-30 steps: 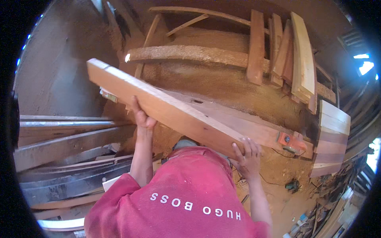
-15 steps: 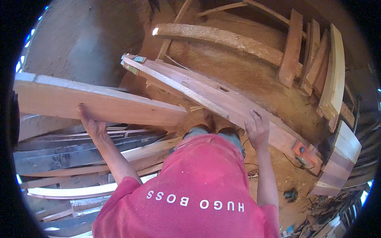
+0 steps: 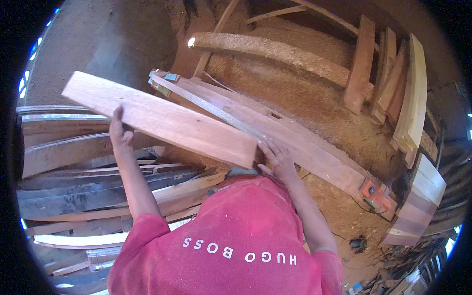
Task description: The person planes the edge of a wooden board using an electric planer, handles several finished panels, and fits a small wooden slat into a groove.
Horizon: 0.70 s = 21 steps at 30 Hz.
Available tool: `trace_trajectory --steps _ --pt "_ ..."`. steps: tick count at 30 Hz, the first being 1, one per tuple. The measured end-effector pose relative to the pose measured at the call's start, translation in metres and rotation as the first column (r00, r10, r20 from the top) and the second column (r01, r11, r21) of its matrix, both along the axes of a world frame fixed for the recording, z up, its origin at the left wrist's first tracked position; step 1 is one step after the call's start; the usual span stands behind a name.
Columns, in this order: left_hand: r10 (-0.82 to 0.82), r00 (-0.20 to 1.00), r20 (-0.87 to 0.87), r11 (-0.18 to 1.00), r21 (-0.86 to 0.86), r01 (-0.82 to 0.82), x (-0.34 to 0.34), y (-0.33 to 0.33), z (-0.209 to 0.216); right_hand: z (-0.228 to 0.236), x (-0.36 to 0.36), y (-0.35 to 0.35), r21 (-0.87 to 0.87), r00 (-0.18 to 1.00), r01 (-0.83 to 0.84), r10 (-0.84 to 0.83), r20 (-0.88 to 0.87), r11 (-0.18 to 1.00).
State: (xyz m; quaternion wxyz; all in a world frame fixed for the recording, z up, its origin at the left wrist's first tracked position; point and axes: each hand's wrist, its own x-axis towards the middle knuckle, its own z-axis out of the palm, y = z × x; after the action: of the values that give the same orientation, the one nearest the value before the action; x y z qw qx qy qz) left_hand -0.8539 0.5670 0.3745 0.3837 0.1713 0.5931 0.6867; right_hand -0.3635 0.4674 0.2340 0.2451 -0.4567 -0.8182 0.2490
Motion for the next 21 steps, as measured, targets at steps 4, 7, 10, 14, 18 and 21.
trace_trajectory --steps 4,7,10,14,18,21 --pt "-0.002 0.995 -0.097 0.98 -0.197 -0.017 0.032 0.021 -0.05 -0.035 0.013 -0.002 -0.056 0.975 0.167 -0.173 -0.141 0.984" --pt "-0.067 0.978 -0.199 0.94 -0.341 -0.005 0.081 0.04 -0.082 -0.041 0.042 -0.007 -0.055 0.955 0.285 -0.289 -0.062 0.957" --pt "-0.008 0.806 -0.592 0.901 -0.353 -0.251 0.095 0.059 -0.162 -0.04 0.065 -0.019 -0.1 0.965 0.248 -0.255 -0.068 0.964" --pt "-0.206 0.866 -0.456 0.822 -0.561 -0.1 0.155 0.073 -0.19 -0.046 0.101 -0.036 -0.313 0.963 0.264 -0.269 0.025 0.912" --pt "-0.25 0.854 -0.455 0.761 -0.638 -0.117 0.181 0.07 -0.18 -0.044 0.108 -0.046 -0.451 0.914 0.379 -0.403 0.048 0.808" --pt "-0.219 0.83 -0.514 0.793 -0.589 -0.155 0.177 0.07 -0.194 -0.045 0.105 -0.045 -0.392 0.94 0.336 -0.332 0.08 0.857"
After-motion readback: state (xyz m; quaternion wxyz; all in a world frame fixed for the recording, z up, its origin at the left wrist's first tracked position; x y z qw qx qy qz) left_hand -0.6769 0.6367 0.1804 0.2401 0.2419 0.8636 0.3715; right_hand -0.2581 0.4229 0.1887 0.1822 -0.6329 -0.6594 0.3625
